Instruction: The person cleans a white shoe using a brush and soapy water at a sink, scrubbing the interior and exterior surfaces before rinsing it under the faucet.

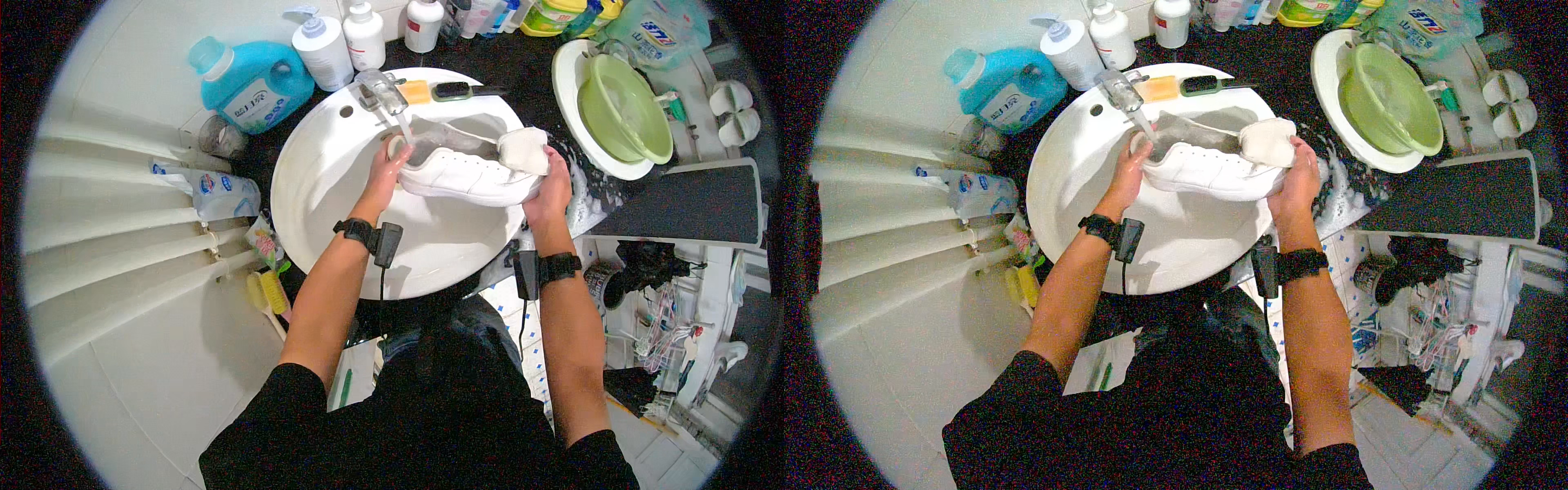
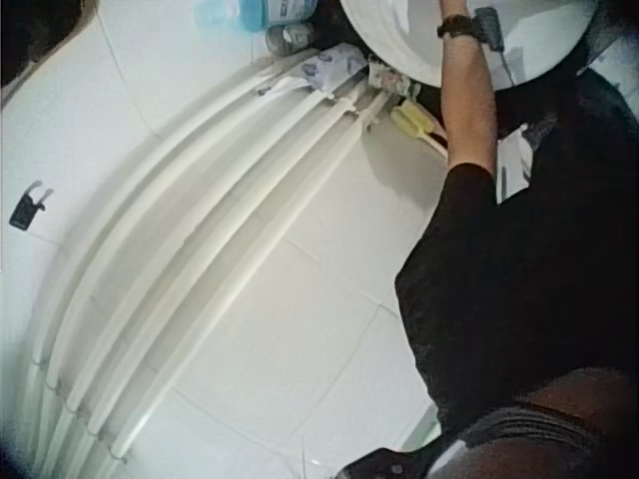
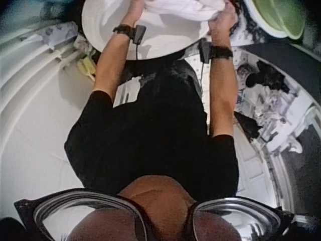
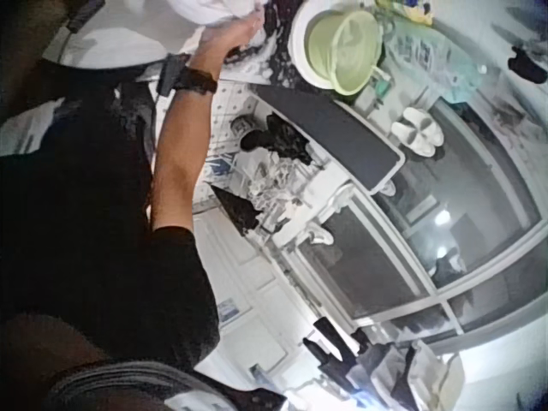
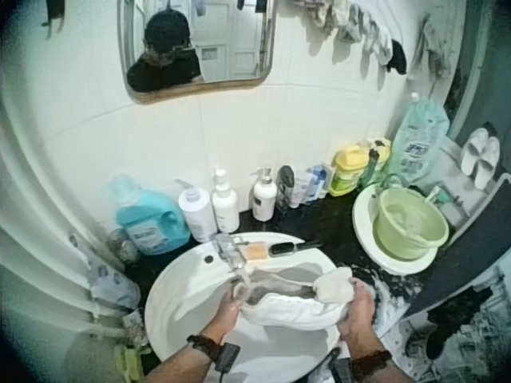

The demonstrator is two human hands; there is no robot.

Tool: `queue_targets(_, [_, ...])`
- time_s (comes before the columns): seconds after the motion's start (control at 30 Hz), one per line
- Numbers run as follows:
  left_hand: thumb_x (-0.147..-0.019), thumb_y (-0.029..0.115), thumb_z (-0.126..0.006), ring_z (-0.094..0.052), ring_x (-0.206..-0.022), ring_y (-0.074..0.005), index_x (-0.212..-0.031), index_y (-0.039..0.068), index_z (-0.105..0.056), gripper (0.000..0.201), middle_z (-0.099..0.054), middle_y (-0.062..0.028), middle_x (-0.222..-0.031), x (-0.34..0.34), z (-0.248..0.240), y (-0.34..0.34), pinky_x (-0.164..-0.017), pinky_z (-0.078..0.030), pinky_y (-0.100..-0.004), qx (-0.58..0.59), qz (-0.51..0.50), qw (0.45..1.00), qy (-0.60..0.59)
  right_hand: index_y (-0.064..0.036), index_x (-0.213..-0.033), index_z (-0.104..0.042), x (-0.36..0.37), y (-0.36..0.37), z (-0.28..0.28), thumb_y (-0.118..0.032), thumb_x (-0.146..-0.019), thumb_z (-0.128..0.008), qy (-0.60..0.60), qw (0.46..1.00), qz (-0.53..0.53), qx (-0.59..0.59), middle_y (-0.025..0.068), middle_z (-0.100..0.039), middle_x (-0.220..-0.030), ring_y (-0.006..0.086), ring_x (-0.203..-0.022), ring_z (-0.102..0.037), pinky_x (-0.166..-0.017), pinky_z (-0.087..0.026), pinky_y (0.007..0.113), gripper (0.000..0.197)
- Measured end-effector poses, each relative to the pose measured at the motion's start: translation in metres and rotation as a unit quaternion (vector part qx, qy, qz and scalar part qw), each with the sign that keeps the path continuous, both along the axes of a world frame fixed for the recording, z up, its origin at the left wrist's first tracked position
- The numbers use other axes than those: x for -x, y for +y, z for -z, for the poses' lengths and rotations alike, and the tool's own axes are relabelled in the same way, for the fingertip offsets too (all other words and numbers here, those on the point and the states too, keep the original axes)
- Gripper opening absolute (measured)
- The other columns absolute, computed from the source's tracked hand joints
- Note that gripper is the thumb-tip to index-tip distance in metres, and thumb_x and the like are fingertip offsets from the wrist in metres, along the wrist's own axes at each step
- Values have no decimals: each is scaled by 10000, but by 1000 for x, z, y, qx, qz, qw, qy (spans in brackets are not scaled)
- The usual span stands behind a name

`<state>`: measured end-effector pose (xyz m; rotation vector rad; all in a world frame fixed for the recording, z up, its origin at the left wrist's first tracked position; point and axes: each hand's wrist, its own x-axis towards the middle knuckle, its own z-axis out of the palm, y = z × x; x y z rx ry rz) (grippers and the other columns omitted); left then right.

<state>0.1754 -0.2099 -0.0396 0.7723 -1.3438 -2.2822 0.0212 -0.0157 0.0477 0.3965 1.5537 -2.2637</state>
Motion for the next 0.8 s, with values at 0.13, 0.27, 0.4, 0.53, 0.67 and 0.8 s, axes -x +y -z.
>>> queue_targets(0.13, [-832, 155, -490, -581, -914, -226, -1031, -10, -610, 284, -628, -124, -972, -13, 16, -7, -848, -430, -320, 130, -120, 981, -78, -63, -1178, -566, -2, -13, 23, -217, -983, -415, 48, 999, -19, 2, 145, -590, -1140, 245, -1021, -568, -905, -457, 358, 291])
queue_targets(0.27, [-831, 151, -466, -563, -885, -259, -921, -14, -655, 267, -644, -162, -927, -50, 3, -14, -837, -427, -349, 222, -244, 922, -204, 1, -1191, -548, -13, -34, 21, -224, -948, -494, 226, 919, -170, -273, 144, -594, -1130, 221, -1005, -575, -885, -442, 322, 335])
queue_targets(0.4, [-799, 130, -455, -577, -778, -307, -845, -23, -637, 243, -627, -189, -807, -93, -35, -25, -779, -435, -352, 282, -272, 870, -300, 7, -1248, -486, -45, -80, 18, -143, -920, -548, 15, 974, -216, -71, 165, -576, -1163, 235, -1024, -583, -892, -466, 334, 366])
queue_targets(0.53, [-799, 169, -477, -594, -811, -347, -890, 16, -638, 240, -638, -206, -862, -140, -59, -43, -783, -447, -391, 408, -276, 804, -333, 46, -1280, -417, -63, -113, 44, -39, -900, -552, -125, 942, -285, 122, 188, -558, -1176, 263, -1055, -581, -925, -491, 359, 413])
queue_targets(0.67, [-797, 211, -501, -601, -856, -389, -928, 51, -630, 244, -646, -200, -924, -147, -84, -45, -784, -452, -419, 409, -260, 779, -399, 44, -1264, -410, -88, -146, 40, -34, -912, -529, -182, 933, -265, 160, 178, -559, -1145, 306, -1046, -584, -910, -519, 417, 380])
queue_targets(0.8, [-794, 216, -531, -600, -875, -393, -960, 49, -621, 252, -648, -200, -935, -139, -93, -37, -784, -453, -430, 397, -244, 775, -427, 0, -1181, -454, -100, -158, 59, -101, -962, -448, -162, 935, -271, 164, 146, -566, -1062, 282, -947, -611, -864, -527, 474, 242])
